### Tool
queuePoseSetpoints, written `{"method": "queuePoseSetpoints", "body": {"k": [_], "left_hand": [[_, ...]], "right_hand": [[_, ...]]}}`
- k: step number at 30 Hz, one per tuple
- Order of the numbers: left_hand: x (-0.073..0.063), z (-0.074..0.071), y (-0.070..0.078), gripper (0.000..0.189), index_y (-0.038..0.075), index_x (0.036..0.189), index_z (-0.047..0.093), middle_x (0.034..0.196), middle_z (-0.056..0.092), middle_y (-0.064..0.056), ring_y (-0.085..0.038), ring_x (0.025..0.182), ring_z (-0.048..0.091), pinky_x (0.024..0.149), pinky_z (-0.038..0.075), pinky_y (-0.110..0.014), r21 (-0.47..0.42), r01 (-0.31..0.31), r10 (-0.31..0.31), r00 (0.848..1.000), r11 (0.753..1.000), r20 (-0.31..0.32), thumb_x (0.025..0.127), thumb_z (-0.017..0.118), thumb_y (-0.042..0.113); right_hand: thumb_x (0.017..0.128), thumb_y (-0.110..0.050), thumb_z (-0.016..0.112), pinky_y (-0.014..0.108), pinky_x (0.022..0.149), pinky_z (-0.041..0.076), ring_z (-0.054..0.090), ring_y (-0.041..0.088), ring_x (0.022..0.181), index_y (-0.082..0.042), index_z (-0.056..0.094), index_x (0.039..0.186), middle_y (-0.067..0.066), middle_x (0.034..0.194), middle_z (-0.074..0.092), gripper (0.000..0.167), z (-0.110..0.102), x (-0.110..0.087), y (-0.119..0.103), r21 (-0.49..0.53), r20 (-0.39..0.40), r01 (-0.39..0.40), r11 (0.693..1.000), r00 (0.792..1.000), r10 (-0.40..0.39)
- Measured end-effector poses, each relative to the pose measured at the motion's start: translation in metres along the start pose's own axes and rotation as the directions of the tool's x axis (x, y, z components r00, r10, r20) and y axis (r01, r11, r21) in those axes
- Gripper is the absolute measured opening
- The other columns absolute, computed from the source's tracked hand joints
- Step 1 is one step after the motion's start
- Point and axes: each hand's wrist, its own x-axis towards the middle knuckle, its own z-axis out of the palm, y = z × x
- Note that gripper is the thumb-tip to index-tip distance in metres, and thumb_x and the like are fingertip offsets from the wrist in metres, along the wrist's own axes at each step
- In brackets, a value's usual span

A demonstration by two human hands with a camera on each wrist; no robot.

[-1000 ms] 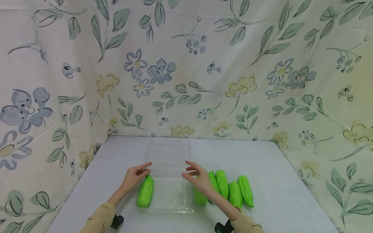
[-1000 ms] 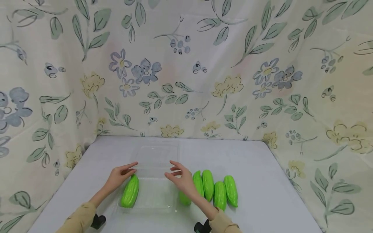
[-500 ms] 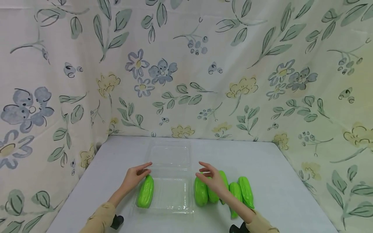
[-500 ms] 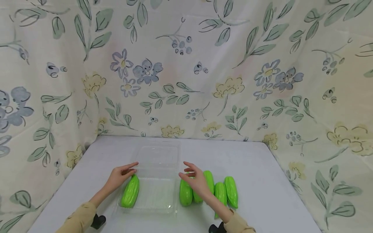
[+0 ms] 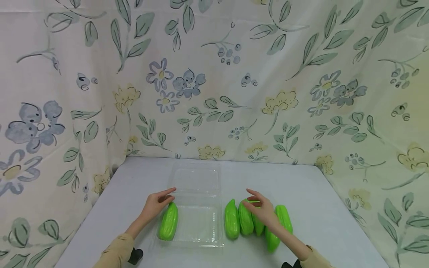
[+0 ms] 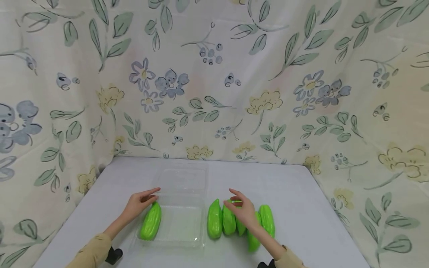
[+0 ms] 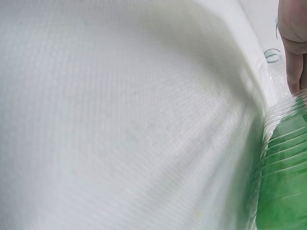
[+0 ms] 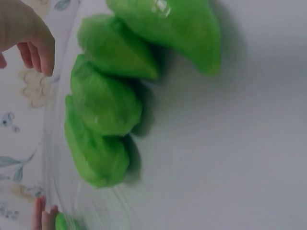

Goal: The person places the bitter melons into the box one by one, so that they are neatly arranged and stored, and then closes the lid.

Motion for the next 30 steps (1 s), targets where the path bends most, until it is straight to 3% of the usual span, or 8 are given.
{"method": "queuePoseSetpoints", "body": {"k": [5, 12, 19, 30], "left_hand": [[0.000, 0.001, -0.001, 0.038, 0.008, 0.126, 0.063, 0.123, 0.065, -0.010, -0.024, 0.103, 0.067, 0.080, 0.054, -0.017, 0.000, 0.007, -0.007, 1.000, 1.000, -0.003, 0.089, 0.066, 0.020], [0.000, 0.001, -0.001, 0.039, 0.007, 0.125, 0.062, 0.124, 0.065, -0.010, -0.027, 0.105, 0.066, 0.080, 0.054, -0.018, -0.003, 0.002, -0.002, 1.000, 1.000, -0.003, 0.089, 0.066, 0.020], [0.001, 0.001, -0.001, 0.039, 0.005, 0.126, 0.062, 0.124, 0.064, -0.012, -0.030, 0.105, 0.066, 0.081, 0.054, -0.017, -0.014, -0.010, 0.010, 1.000, 1.000, -0.001, 0.089, 0.066, 0.018], [0.001, 0.001, -0.003, 0.037, 0.007, 0.125, 0.063, 0.122, 0.066, -0.010, -0.013, 0.100, 0.068, 0.079, 0.052, -0.014, 0.005, -0.020, 0.020, 1.000, 1.000, -0.004, 0.089, 0.066, 0.018]], "right_hand": [[0.088, -0.022, 0.069, 0.027, 0.071, 0.055, 0.066, 0.029, 0.094, -0.009, 0.053, 0.134, 0.021, 0.112, 0.064, 0.051, -0.020, 0.002, 0.010, -0.062, -0.044, -0.002, 0.998, 0.999, -0.001], [0.092, -0.030, 0.063, 0.036, 0.079, 0.057, 0.062, 0.036, 0.107, -0.010, 0.045, 0.140, 0.025, 0.122, 0.058, 0.055, -0.049, 0.002, 0.018, -0.124, -0.031, -0.070, 0.990, 0.997, 0.066], [0.093, -0.034, 0.061, 0.042, 0.084, 0.055, 0.059, 0.041, 0.112, -0.008, 0.043, 0.141, 0.026, 0.124, 0.057, 0.058, -0.076, 0.003, 0.030, -0.234, -0.081, -0.100, 0.967, 0.993, 0.084], [0.093, -0.038, 0.059, 0.034, 0.080, 0.056, 0.056, 0.042, 0.115, -0.005, 0.040, 0.143, 0.030, 0.128, 0.052, 0.063, -0.101, 0.001, 0.052, -0.238, -0.098, -0.180, 0.954, 0.982, 0.161]]}}
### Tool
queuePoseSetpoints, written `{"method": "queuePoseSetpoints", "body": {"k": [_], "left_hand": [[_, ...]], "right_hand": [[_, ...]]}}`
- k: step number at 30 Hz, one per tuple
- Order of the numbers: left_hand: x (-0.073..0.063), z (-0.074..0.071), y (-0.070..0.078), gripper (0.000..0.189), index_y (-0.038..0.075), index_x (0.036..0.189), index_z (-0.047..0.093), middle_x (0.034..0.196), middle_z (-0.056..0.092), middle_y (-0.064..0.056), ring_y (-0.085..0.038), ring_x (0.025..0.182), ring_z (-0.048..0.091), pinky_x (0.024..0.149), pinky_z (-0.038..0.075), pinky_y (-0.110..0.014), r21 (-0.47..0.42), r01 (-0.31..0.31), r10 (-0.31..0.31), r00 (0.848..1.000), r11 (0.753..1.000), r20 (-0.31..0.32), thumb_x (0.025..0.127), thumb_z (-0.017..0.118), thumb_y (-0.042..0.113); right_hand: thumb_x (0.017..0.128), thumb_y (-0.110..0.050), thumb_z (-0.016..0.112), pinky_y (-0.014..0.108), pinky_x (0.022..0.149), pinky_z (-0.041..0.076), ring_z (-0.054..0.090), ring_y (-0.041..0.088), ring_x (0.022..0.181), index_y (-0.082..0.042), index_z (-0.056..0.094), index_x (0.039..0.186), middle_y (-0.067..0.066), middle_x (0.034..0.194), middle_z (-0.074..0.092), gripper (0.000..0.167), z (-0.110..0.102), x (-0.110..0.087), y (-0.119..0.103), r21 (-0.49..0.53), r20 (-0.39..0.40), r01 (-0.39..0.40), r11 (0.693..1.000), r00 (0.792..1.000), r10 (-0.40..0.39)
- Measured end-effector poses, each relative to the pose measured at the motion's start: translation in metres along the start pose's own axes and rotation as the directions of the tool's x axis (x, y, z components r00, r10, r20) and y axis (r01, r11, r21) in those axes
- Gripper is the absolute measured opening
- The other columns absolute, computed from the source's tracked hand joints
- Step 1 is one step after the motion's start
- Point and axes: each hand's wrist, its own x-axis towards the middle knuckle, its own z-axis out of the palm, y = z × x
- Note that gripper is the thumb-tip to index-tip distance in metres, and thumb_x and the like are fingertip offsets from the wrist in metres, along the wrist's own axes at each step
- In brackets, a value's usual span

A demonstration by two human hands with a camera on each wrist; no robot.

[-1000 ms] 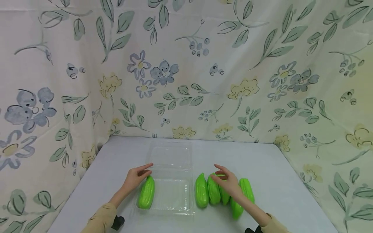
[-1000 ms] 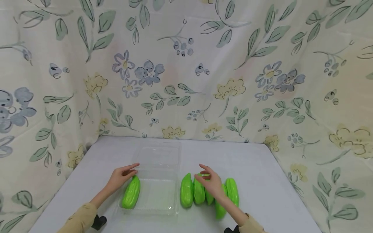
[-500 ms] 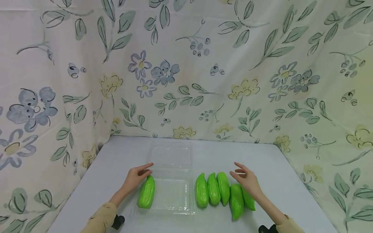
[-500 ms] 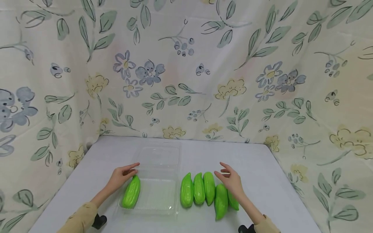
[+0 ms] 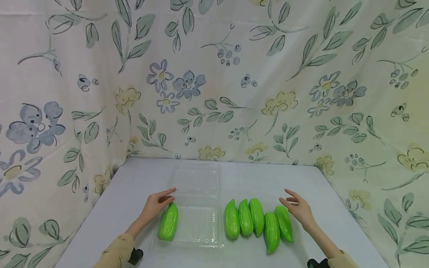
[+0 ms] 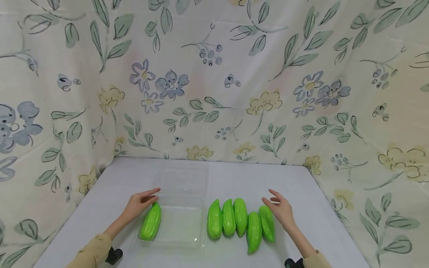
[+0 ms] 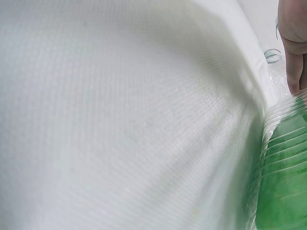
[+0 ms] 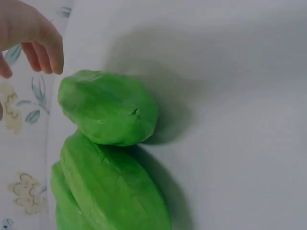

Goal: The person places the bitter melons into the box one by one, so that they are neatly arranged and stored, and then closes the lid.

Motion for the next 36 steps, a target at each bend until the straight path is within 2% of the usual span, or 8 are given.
{"method": "queuePoseSetpoints", "body": {"k": [8, 12, 19, 23, 28, 36], "left_hand": [[0.000, 0.001, -0.001, 0.039, 0.007, 0.125, 0.063, 0.123, 0.065, -0.010, -0.024, 0.103, 0.067, 0.079, 0.052, -0.014, -0.012, 0.002, -0.002, 1.000, 1.000, 0.005, 0.089, 0.066, 0.021], [-0.001, 0.001, 0.000, 0.038, 0.009, 0.125, 0.063, 0.124, 0.065, -0.011, -0.025, 0.103, 0.067, 0.080, 0.053, -0.016, -0.016, 0.006, -0.006, 1.000, 1.000, 0.005, 0.089, 0.066, 0.021], [-0.001, 0.001, 0.003, 0.039, 0.007, 0.125, 0.062, 0.123, 0.065, -0.011, -0.027, 0.104, 0.067, 0.080, 0.054, -0.018, -0.004, 0.011, -0.011, 1.000, 1.000, 0.008, 0.089, 0.066, 0.020], [0.000, 0.001, 0.003, 0.039, 0.004, 0.126, 0.061, 0.123, 0.065, -0.012, -0.029, 0.105, 0.066, 0.080, 0.053, -0.016, -0.012, 0.010, -0.010, 1.000, 1.000, 0.013, 0.089, 0.066, 0.018], [0.000, 0.000, 0.003, 0.039, 0.006, 0.126, 0.062, 0.123, 0.065, -0.011, -0.028, 0.105, 0.066, 0.080, 0.052, -0.015, -0.001, 0.020, -0.020, 1.000, 1.000, 0.010, 0.089, 0.066, 0.019], [0.000, 0.000, 0.003, 0.037, 0.010, 0.125, 0.063, 0.122, 0.066, -0.009, -0.025, 0.104, 0.067, 0.080, 0.052, -0.016, 0.016, 0.036, -0.036, 0.999, 0.999, 0.003, 0.089, 0.066, 0.020]], "right_hand": [[0.093, -0.037, 0.060, 0.036, 0.079, 0.056, 0.055, 0.044, 0.113, 0.000, 0.040, 0.142, 0.034, 0.129, 0.049, 0.064, -0.002, 0.000, 0.012, 0.000, 0.029, -0.031, 1.000, 0.999, 0.031], [0.093, -0.036, 0.061, 0.037, 0.080, 0.056, 0.055, 0.044, 0.115, 0.000, 0.039, 0.142, 0.035, 0.130, 0.048, 0.065, -0.001, 0.000, 0.019, 0.015, 0.068, -0.066, 0.998, 0.996, 0.065], [0.093, -0.032, 0.061, 0.039, 0.080, 0.056, 0.057, 0.040, 0.112, -0.001, 0.037, 0.143, 0.036, 0.132, 0.045, 0.064, 0.002, -0.002, 0.028, 0.053, 0.169, -0.110, 0.993, 0.981, 0.099], [0.092, -0.031, 0.062, 0.041, 0.080, 0.056, 0.051, 0.046, 0.119, -0.002, 0.036, 0.144, 0.039, 0.135, 0.040, 0.065, 0.002, -0.003, 0.031, 0.071, 0.215, -0.116, 0.991, 0.972, 0.098], [0.091, -0.032, 0.064, 0.044, 0.083, 0.055, 0.045, 0.050, 0.124, -0.004, 0.036, 0.145, 0.041, 0.138, 0.036, 0.067, 0.003, -0.003, 0.036, 0.079, 0.264, -0.135, 0.988, 0.958, 0.110], [0.090, -0.030, 0.065, 0.042, 0.080, 0.056, 0.055, 0.042, 0.115, -0.003, 0.035, 0.145, 0.040, 0.134, 0.041, 0.069, 0.004, -0.004, 0.037, 0.088, 0.286, -0.135, 0.987, 0.953, 0.104]]}}
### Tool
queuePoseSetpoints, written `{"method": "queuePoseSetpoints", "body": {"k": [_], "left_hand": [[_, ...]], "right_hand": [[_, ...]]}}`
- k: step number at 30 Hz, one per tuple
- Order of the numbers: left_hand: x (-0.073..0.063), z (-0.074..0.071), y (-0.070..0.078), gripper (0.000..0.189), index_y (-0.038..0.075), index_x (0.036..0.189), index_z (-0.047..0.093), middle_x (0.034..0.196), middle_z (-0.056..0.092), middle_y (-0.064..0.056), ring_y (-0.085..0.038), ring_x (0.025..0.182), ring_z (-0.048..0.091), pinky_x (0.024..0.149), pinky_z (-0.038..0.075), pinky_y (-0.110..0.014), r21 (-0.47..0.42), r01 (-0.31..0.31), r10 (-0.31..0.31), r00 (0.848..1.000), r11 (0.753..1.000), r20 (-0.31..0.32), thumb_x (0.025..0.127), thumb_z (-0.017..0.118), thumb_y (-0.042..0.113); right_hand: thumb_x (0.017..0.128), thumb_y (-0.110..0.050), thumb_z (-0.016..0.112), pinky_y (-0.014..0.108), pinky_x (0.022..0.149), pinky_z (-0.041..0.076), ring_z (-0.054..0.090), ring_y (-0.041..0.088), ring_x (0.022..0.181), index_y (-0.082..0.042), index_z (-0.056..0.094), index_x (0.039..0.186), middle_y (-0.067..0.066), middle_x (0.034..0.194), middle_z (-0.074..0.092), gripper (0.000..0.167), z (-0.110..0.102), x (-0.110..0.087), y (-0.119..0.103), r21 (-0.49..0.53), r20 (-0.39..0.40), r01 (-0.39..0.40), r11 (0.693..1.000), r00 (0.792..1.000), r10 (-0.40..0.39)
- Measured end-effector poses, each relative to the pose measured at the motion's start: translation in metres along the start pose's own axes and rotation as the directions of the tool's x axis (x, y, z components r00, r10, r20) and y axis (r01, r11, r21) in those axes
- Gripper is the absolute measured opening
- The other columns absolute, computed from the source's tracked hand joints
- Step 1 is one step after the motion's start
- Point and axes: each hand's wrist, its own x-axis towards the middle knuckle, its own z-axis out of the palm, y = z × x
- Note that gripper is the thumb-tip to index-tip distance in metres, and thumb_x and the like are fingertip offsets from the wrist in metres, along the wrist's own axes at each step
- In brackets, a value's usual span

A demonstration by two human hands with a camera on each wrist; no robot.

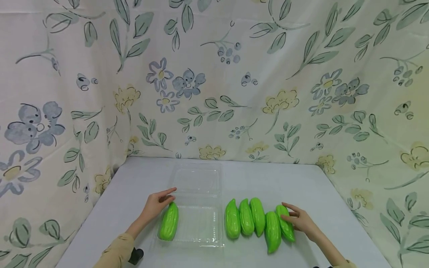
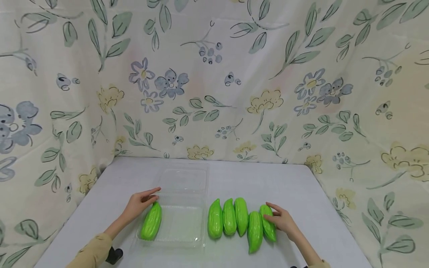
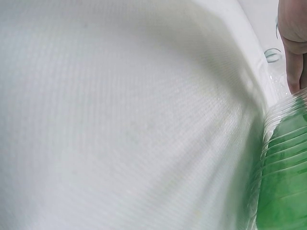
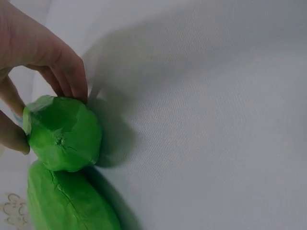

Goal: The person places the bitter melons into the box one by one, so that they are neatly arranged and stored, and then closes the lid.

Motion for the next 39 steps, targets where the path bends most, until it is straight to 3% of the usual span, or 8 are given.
{"method": "queuePoseSetpoints", "body": {"k": [16, 23, 32, 39], "left_hand": [[-0.0021, -0.0009, 0.0007, 0.040, 0.005, 0.127, 0.061, 0.125, 0.064, -0.011, -0.031, 0.107, 0.065, 0.084, 0.055, -0.027, -0.018, -0.004, 0.004, 1.000, 1.000, 0.001, 0.089, 0.066, 0.018], [-0.0020, -0.0016, 0.0013, 0.039, 0.007, 0.126, 0.062, 0.125, 0.064, -0.010, -0.027, 0.106, 0.066, 0.083, 0.055, -0.023, -0.017, -0.005, 0.005, 1.000, 1.000, -0.001, 0.090, 0.066, 0.020], [-0.0006, -0.0005, -0.0019, 0.040, 0.008, 0.126, 0.062, 0.125, 0.064, -0.010, -0.028, 0.106, 0.066, 0.083, 0.055, -0.025, -0.017, -0.007, 0.007, 1.000, 1.000, 0.003, 0.089, 0.066, 0.023], [-0.0008, -0.0008, -0.0023, 0.041, 0.005, 0.126, 0.061, 0.125, 0.064, -0.011, -0.029, 0.106, 0.066, 0.083, 0.055, -0.024, -0.021, -0.018, 0.018, 1.000, 1.000, 0.007, 0.089, 0.066, 0.021]], "right_hand": [[0.089, -0.029, 0.067, 0.042, 0.080, 0.056, 0.060, 0.036, 0.110, -0.002, 0.036, 0.145, 0.040, 0.133, 0.042, 0.069, -0.0008, -0.0015, -0.0056, -0.002, -0.007, -0.023, 1.000, 1.000, 0.023], [0.088, -0.030, 0.067, 0.040, 0.078, 0.056, 0.059, 0.037, 0.110, -0.003, 0.036, 0.145, 0.040, 0.132, 0.042, 0.069, 0.0001, 0.0001, -0.0024, -0.002, -0.024, -0.029, 1.000, 0.999, 0.029], [0.087, -0.027, 0.069, 0.033, 0.070, 0.056, 0.064, 0.020, 0.095, -0.003, 0.036, 0.144, 0.037, 0.129, 0.047, 0.070, 0.0033, 0.0004, 0.0026, 0.038, -0.057, -0.036, 0.999, 0.998, 0.038], [0.089, -0.028, 0.068, 0.037, 0.075, 0.056, 0.062, 0.026, 0.100, -0.002, 0.033, 0.145, 0.040, 0.131, 0.042, 0.071, 0.0001, -0.0006, -0.0010, 0.029, -0.069, -0.026, 0.999, 0.997, 0.028]]}}
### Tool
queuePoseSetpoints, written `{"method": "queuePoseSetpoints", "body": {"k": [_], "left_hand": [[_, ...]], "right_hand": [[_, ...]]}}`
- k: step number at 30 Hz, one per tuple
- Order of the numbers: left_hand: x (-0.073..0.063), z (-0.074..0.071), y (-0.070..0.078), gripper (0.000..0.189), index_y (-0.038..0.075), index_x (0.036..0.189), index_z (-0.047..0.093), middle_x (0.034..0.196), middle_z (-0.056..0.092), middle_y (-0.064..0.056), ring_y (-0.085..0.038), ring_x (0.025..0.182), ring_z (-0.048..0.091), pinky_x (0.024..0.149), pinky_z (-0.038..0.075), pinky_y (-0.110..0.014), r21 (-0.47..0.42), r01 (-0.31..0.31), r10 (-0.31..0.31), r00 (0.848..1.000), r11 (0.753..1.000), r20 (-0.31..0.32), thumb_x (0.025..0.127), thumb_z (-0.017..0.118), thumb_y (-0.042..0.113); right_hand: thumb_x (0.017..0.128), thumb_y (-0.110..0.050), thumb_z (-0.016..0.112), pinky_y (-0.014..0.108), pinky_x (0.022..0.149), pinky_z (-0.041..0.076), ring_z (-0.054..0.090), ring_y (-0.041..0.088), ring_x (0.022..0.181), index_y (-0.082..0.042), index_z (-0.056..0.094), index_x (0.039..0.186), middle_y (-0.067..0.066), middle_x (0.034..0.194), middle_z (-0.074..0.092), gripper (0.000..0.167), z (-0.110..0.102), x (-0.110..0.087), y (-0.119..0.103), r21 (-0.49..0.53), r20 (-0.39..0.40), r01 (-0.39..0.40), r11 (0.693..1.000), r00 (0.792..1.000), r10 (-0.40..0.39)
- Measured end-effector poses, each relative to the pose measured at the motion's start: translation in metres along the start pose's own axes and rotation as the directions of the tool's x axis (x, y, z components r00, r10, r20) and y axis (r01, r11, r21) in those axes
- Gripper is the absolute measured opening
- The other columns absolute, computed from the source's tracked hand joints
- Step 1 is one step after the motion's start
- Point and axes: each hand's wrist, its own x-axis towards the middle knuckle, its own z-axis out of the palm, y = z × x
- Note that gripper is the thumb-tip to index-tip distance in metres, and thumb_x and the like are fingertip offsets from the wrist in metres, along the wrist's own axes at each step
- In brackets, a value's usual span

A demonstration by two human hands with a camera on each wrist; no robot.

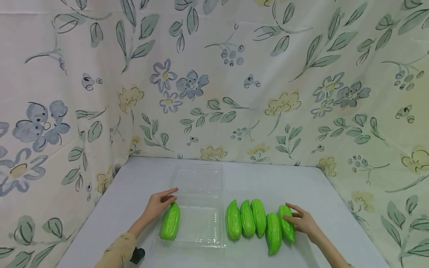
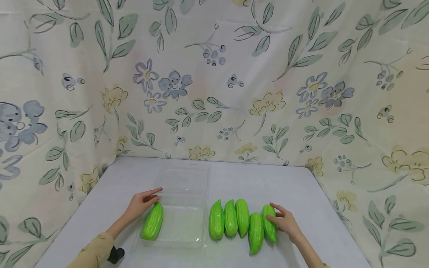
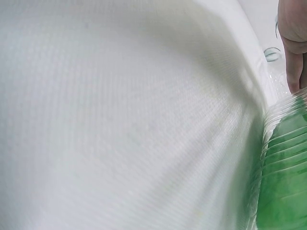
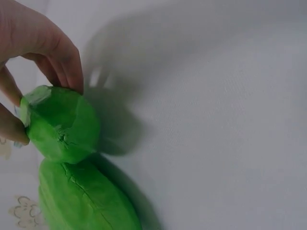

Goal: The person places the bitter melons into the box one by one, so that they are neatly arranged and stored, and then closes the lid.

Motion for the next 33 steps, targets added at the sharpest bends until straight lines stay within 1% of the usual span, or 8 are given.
{"method": "queuePoseSetpoints", "body": {"k": [5, 8, 12, 15, 18, 20, 24, 33], "left_hand": [[0.000, 0.000, 0.001, 0.041, 0.004, 0.126, 0.061, 0.125, 0.064, -0.012, -0.028, 0.106, 0.066, 0.082, 0.055, -0.022, 0.004, -0.010, 0.010, 1.000, 1.000, 0.001, 0.090, 0.066, 0.021], [0.001, 0.000, 0.000, 0.041, 0.005, 0.126, 0.061, 0.125, 0.064, -0.011, -0.028, 0.106, 0.066, 0.082, 0.055, -0.023, 0.006, -0.010, 0.010, 1.000, 1.000, 0.000, 0.090, 0.066, 0.022], [0.001, 0.001, -0.001, 0.041, 0.005, 0.126, 0.061, 0.124, 0.065, -0.010, -0.028, 0.106, 0.066, 0.083, 0.055, -0.025, 0.013, -0.006, 0.006, 1.000, 1.000, -0.001, 0.089, 0.066, 0.022], [0.001, 0.001, -0.001, 0.040, 0.007, 0.126, 0.062, 0.124, 0.065, -0.009, -0.027, 0.106, 0.066, 0.082, 0.055, -0.024, 0.022, -0.003, 0.003, 1.000, 1.000, -0.005, 0.089, 0.066, 0.022], [0.001, 0.001, -0.001, 0.039, 0.008, 0.125, 0.063, 0.123, 0.065, -0.009, -0.024, 0.104, 0.067, 0.082, 0.055, -0.021, 0.020, -0.003, 0.003, 1.000, 1.000, -0.009, 0.089, 0.066, 0.022], [0.000, 0.000, 0.000, 0.039, 0.007, 0.125, 0.063, 0.123, 0.065, -0.009, -0.023, 0.103, 0.067, 0.081, 0.054, -0.019, 0.016, -0.004, 0.004, 1.000, 1.000, -0.009, 0.089, 0.066, 0.022], [0.000, 0.000, 0.000, 0.039, 0.006, 0.126, 0.062, 0.123, 0.065, -0.009, -0.023, 0.103, 0.067, 0.081, 0.054, -0.018, 0.013, -0.001, 0.001, 1.000, 1.000, -0.008, 0.089, 0.066, 0.021], [0.000, 0.000, 0.000, 0.039, 0.005, 0.126, 0.062, 0.124, 0.065, -0.011, -0.027, 0.104, 0.067, 0.080, 0.051, -0.014, -0.001, -0.014, 0.014, 1.000, 1.000, -0.008, 0.090, 0.066, 0.019]], "right_hand": [[0.090, -0.030, 0.066, 0.037, 0.079, 0.057, 0.062, 0.028, 0.104, -0.003, 0.032, 0.146, 0.040, 0.134, 0.040, 0.072, -0.005, 0.000, -0.001, 0.013, -0.006, 0.011, 1.000, 1.000, -0.011], [0.090, -0.031, 0.064, 0.040, 0.082, 0.056, 0.061, 0.030, 0.107, -0.002, 0.030, 0.147, 0.040, 0.135, 0.039, 0.072, -0.007, 0.000, -0.003, 0.038, -0.006, 0.023, 0.999, 1.000, -0.023], [0.091, -0.030, 0.064, 0.043, 0.086, 0.055, 0.060, 0.032, 0.111, -0.002, 0.028, 0.148, 0.038, 0.136, 0.040, 0.072, -0.009, -0.002, -0.009, 0.071, -0.015, 0.020, 0.997, 1.000, -0.019], [0.093, -0.031, 0.062, 0.043, 0.087, 0.054, 0.058, 0.032, 0.113, -0.002, 0.025, 0.149, 0.038, 0.138, 0.039, 0.073, -0.010, -0.003, -0.014, 0.079, -0.019, 0.030, 0.996, 0.999, -0.029], [0.093, -0.032, 0.061, 0.041, 0.088, 0.054, 0.058, 0.029, 0.114, -0.004, 0.024, 0.149, 0.036, 0.140, 0.037, 0.073, -0.011, -0.004, -0.019, 0.098, -0.027, 0.031, 0.995, 0.999, -0.028], [0.093, -0.032, 0.061, 0.040, 0.088, 0.054, 0.058, 0.024, 0.112, -0.004, 0.024, 0.150, 0.036, 0.140, 0.037, 0.074, -0.011, -0.004, -0.021, 0.108, -0.032, 0.032, 0.994, 0.999, -0.029], [0.092, -0.033, 0.062, 0.038, 0.088, 0.054, 0.058, 0.019, 0.109, -0.005, 0.025, 0.150, 0.035, 0.140, 0.037, 0.074, -0.011, -0.003, -0.022, 0.116, -0.043, 0.023, 0.993, 0.999, -0.018], [0.092, -0.035, 0.062, 0.041, 0.089, 0.054, 0.053, 0.035, 0.119, -0.006, 0.026, 0.149, 0.036, 0.141, 0.034, 0.074, -0.008, -0.005, -0.026, 0.108, -0.052, 0.002, 0.994, 0.999, 0.004]]}}
